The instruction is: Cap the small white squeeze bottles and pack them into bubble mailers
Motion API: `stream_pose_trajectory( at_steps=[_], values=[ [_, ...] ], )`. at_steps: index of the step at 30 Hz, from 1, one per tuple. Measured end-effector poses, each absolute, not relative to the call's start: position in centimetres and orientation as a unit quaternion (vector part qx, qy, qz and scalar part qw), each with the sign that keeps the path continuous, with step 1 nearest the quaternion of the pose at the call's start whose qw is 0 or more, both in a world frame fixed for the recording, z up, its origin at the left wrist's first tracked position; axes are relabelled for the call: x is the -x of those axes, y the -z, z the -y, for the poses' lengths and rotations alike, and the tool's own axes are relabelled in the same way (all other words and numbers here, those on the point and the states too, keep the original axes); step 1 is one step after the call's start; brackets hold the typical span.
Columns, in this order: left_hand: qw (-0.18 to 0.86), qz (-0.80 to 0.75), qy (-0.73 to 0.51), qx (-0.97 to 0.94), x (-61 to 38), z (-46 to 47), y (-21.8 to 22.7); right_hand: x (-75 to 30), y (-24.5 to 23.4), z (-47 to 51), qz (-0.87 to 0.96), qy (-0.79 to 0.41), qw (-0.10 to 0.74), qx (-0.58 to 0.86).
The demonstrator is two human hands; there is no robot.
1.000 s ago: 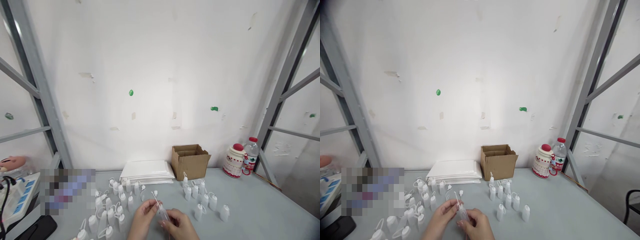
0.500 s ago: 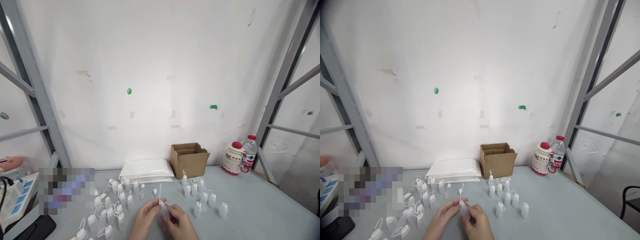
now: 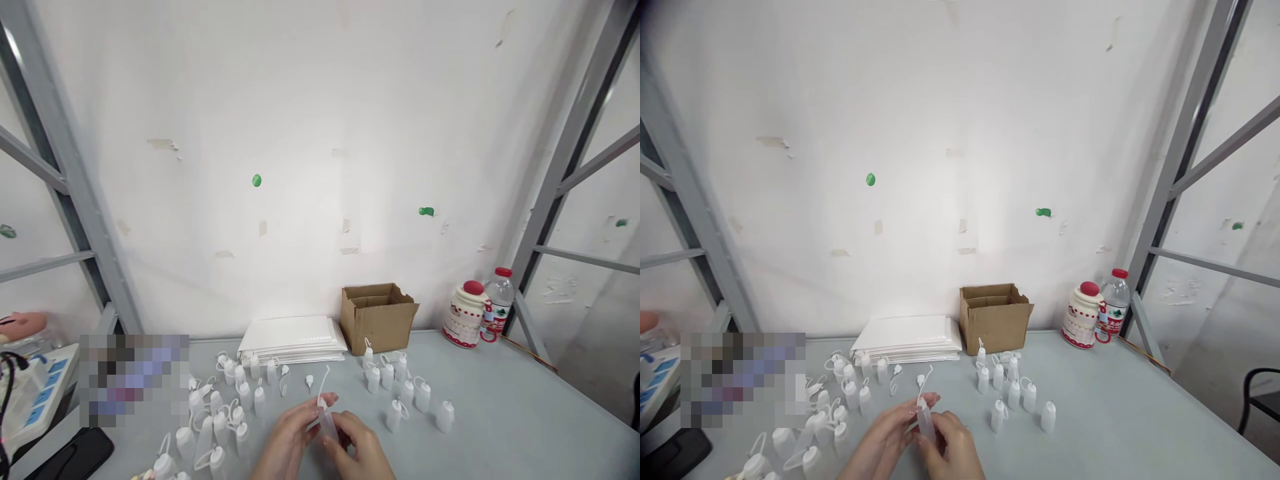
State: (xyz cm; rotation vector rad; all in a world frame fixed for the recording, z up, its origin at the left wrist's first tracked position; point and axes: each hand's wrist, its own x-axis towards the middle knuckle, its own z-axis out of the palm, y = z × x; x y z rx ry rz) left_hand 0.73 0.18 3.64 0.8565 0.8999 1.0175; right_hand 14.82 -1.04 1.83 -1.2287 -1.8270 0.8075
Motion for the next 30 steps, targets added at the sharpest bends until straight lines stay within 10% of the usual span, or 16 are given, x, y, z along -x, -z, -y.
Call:
stream_pose_trajectory(
  at_steps=[9, 21, 30],
  values=[
    [0.763, -0.328, -0.457, -0.318, -0.9, 0.4, -4.3, -14.7, -2.4, 1.2, 0.69, -0.393, 0.409, 0.449],
    [0.775, -0.323, -0.448, -0.306, -1.0, 0.5, -4.2, -15.2, -1.7, 1.3, 0.75, -0.196, 0.405, 0.485],
    [0.767, -0.324, -0.457, -0.313, -1.2, 0.5, -4.2, -14.9, -3.1, 1.5, 0.721, -0.317, 0.402, 0.466]
  ],
)
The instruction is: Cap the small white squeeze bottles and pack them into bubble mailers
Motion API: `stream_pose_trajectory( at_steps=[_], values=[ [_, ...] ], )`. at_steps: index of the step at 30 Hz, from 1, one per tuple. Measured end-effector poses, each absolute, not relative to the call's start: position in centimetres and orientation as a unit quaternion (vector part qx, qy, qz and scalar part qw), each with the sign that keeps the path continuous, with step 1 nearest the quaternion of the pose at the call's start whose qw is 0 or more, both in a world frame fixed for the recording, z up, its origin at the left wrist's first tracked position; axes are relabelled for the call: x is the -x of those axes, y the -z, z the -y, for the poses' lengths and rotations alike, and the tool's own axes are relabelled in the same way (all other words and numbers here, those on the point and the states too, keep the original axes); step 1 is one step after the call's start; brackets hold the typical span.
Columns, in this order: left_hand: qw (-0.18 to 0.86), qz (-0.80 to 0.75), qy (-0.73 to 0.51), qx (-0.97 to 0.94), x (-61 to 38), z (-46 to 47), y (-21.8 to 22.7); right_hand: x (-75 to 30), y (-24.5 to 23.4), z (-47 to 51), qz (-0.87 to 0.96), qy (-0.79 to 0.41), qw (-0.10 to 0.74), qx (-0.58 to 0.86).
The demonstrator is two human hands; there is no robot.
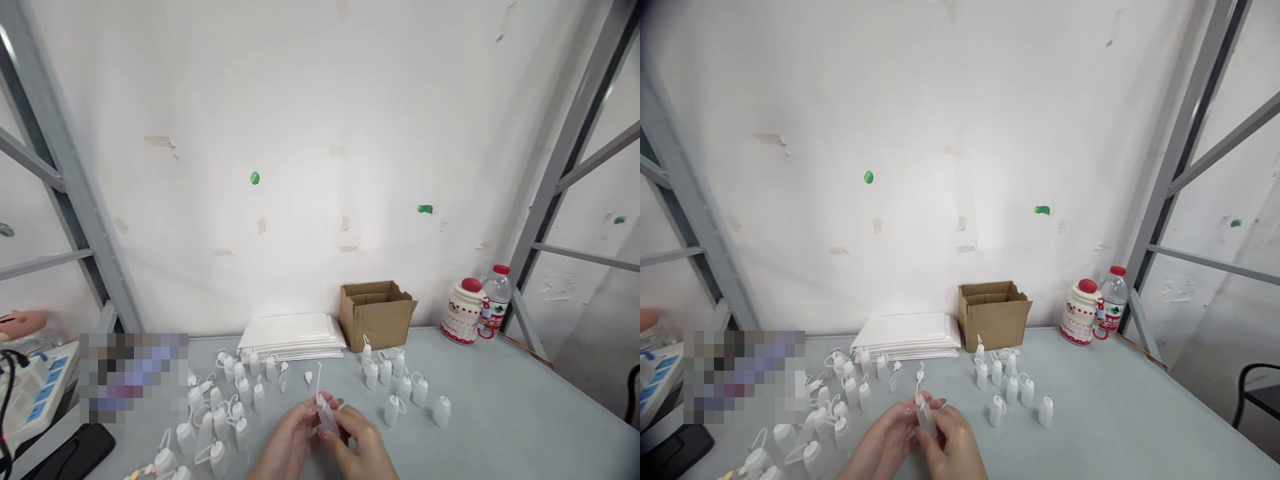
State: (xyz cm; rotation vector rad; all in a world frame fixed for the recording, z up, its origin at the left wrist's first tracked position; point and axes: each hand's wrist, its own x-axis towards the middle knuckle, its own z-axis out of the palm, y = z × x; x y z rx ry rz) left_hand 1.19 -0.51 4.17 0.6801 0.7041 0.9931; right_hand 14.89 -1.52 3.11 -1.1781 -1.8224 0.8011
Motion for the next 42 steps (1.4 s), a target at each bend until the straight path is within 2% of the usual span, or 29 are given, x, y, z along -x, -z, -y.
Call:
stream_pose_trajectory(
  at_steps=[3, 8, 17, 30, 42],
  values=[
    [0.745, -0.336, -0.463, -0.343, -1.1, 0.3, -3.8, -14.7, -3.4, 1.4, 0.68, -0.403, 0.399, 0.465],
    [0.713, -0.348, -0.463, -0.395, -1.0, 0.4, -4.0, -14.5, -3.5, 1.1, 0.583, -0.592, 0.4, 0.386],
    [0.753, -0.327, -0.431, -0.374, -0.7, 0.5, -4.4, -14.5, -4.5, 1.1, 0.435, -0.764, 0.394, 0.266],
    [0.772, -0.311, -0.444, -0.331, -0.9, 1.6, -6.9, -14.2, -4.0, 1.0, 0.386, -0.795, 0.424, 0.196],
    [0.802, -0.282, -0.442, -0.286, -0.5, 1.1, -6.0, -14.2, -3.5, 1.0, 0.351, -0.815, 0.431, 0.164]
  ],
)
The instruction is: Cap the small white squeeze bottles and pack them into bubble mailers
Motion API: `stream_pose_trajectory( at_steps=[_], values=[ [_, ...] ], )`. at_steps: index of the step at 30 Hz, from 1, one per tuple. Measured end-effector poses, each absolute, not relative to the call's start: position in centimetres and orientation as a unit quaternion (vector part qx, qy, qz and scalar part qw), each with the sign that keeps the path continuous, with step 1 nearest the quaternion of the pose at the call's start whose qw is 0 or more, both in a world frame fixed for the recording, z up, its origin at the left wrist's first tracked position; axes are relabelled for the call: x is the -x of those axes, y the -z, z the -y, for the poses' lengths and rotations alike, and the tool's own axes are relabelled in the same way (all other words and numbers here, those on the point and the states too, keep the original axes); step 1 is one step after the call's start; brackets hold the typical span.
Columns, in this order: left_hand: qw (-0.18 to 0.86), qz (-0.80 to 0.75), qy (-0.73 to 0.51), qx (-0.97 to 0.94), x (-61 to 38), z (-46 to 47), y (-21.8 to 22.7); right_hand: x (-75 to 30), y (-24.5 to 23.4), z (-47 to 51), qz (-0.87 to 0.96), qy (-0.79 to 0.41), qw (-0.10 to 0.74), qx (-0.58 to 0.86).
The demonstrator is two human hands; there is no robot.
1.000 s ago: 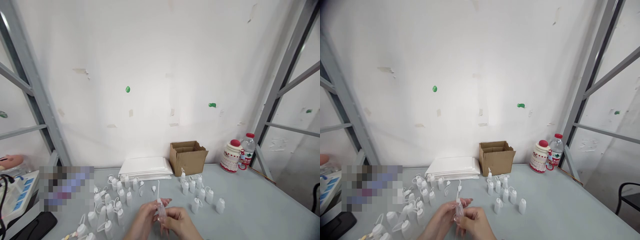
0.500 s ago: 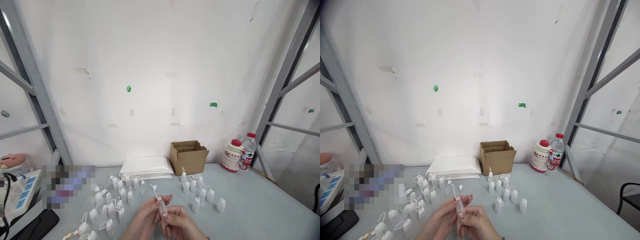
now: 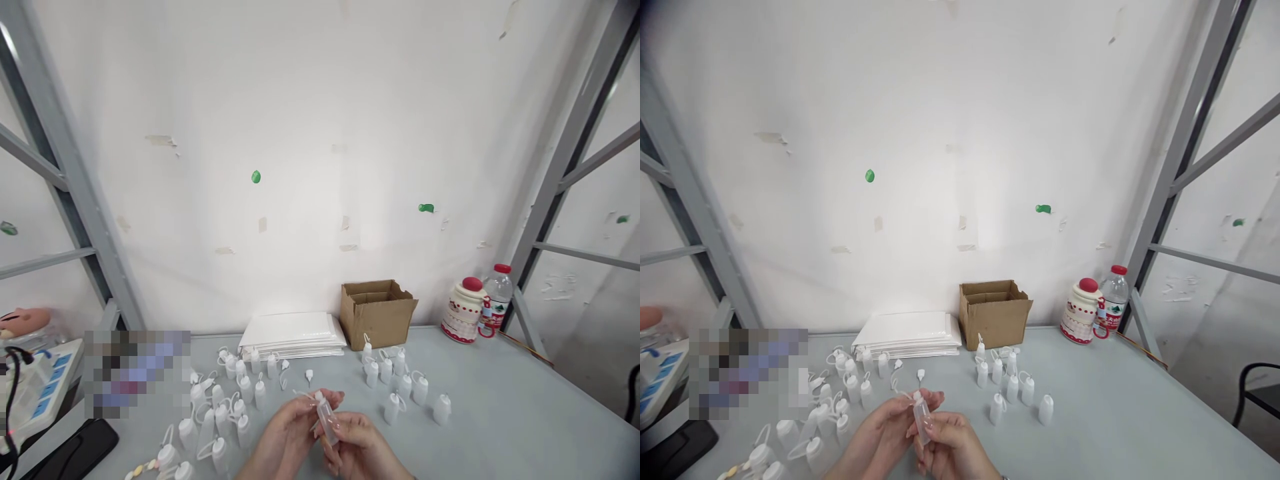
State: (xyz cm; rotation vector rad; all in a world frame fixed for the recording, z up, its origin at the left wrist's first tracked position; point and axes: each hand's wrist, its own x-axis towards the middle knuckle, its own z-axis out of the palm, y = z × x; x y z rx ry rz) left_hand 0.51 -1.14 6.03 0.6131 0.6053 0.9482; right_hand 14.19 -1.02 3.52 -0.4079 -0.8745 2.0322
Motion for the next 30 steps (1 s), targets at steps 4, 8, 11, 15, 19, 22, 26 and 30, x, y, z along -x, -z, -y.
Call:
stream_pose_trajectory(
  at_steps=[4, 8, 11, 15, 19, 22, 26, 30],
  values=[
    [0.797, -0.282, -0.445, -0.295, -0.56, 1.24, -6.29, -14.2, -3.55, 1.11, 0.338, -0.823, 0.428, 0.158],
    [0.785, -0.289, -0.445, -0.32, -0.75, 1.24, -6.24, -14.22, -3.38, 1.11, 0.322, -0.84, 0.415, 0.139],
    [0.787, -0.287, -0.442, -0.321, -0.87, 1.24, -6.13, -14.23, -3.25, 1.06, 0.318, -0.842, 0.417, 0.129],
    [0.802, -0.26, -0.438, -0.313, -0.96, 1.24, -5.99, -14.24, -3.22, 1.03, 0.316, -0.842, 0.419, 0.126],
    [0.814, -0.243, -0.431, -0.306, -0.95, 1.14, -5.81, -14.23, -3.13, 0.98, 0.319, -0.844, 0.414, 0.12],
    [0.815, -0.246, -0.43, -0.299, -0.95, 1.11, -5.82, -14.23, -3.11, 0.97, 0.321, -0.844, 0.413, 0.118],
    [0.815, -0.246, -0.433, -0.297, -1.0, 1.2, -5.86, -14.23, -3.55, 1.11, 0.332, -0.834, 0.422, 0.129],
    [0.808, -0.222, -0.448, -0.312, -0.96, 1.43, -5.93, -14.21, -3.99, 1.29, 0.401, -0.775, 0.453, 0.182]
  ],
)
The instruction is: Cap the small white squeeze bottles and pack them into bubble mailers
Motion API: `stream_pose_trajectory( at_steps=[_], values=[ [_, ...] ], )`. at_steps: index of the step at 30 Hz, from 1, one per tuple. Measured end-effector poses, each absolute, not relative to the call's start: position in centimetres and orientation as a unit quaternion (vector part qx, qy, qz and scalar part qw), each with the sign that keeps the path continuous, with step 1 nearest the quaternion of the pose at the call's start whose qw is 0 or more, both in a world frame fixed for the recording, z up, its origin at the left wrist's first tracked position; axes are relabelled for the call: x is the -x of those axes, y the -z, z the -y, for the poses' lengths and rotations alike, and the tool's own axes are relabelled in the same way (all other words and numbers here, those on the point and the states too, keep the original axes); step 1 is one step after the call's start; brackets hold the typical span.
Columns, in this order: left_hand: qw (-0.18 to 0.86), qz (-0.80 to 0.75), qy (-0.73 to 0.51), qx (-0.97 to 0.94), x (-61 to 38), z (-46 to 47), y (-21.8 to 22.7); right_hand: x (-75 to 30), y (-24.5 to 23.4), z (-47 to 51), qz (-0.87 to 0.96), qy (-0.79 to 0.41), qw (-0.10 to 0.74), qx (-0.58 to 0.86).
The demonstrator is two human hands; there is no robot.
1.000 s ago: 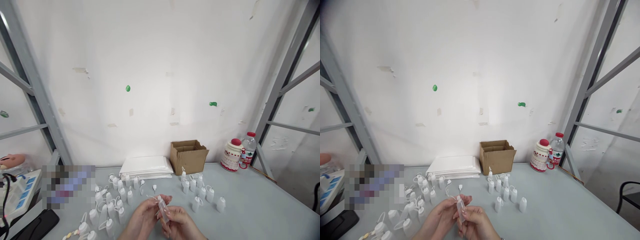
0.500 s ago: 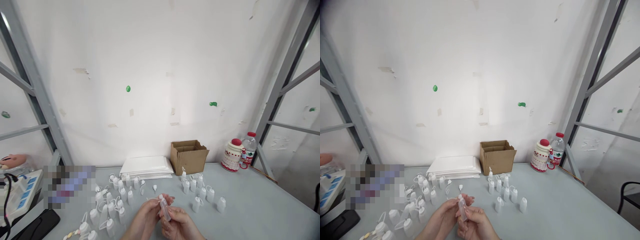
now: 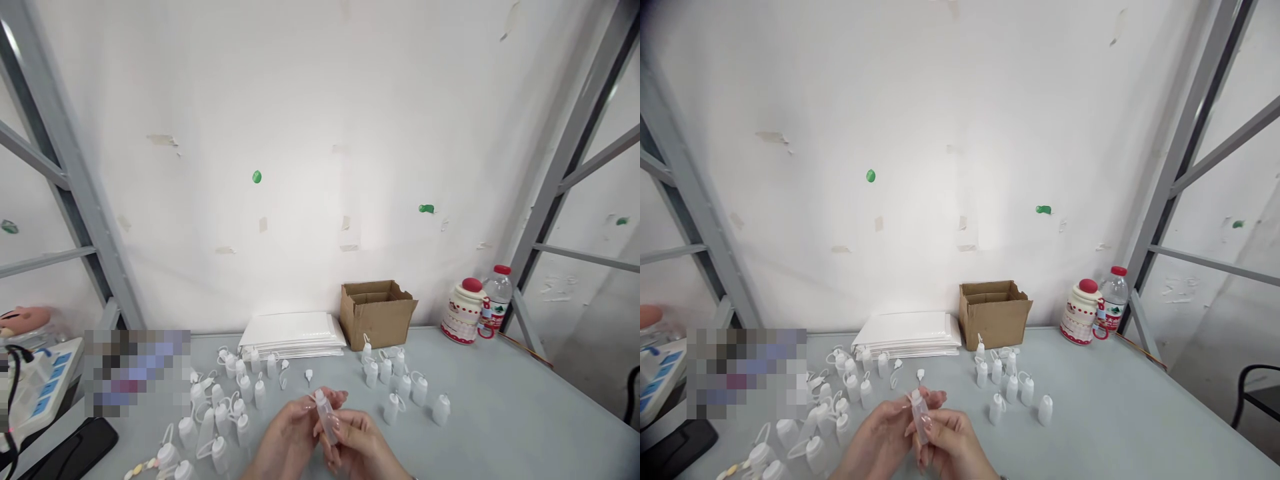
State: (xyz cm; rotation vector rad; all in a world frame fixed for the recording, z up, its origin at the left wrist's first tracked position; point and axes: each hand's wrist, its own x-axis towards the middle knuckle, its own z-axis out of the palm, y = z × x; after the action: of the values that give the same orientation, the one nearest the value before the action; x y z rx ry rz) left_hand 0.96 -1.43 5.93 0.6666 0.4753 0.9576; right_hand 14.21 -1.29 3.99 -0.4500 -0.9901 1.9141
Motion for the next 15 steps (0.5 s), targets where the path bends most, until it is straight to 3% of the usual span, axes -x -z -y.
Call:
stream_pose_trajectory(
  at_steps=[7, 15],
  values=[
    [0.791, -0.236, -0.465, -0.321, -0.7, 1.6, -6.1, -14.3, -3.7, 1.1, 0.526, -0.629, 0.489, 0.298],
    [0.766, -0.299, -0.449, -0.35, -1.2, 1.2, -4.7, -13.7, -3.8, 1.4, 0.457, -0.651, 0.494, 0.352]
  ],
)
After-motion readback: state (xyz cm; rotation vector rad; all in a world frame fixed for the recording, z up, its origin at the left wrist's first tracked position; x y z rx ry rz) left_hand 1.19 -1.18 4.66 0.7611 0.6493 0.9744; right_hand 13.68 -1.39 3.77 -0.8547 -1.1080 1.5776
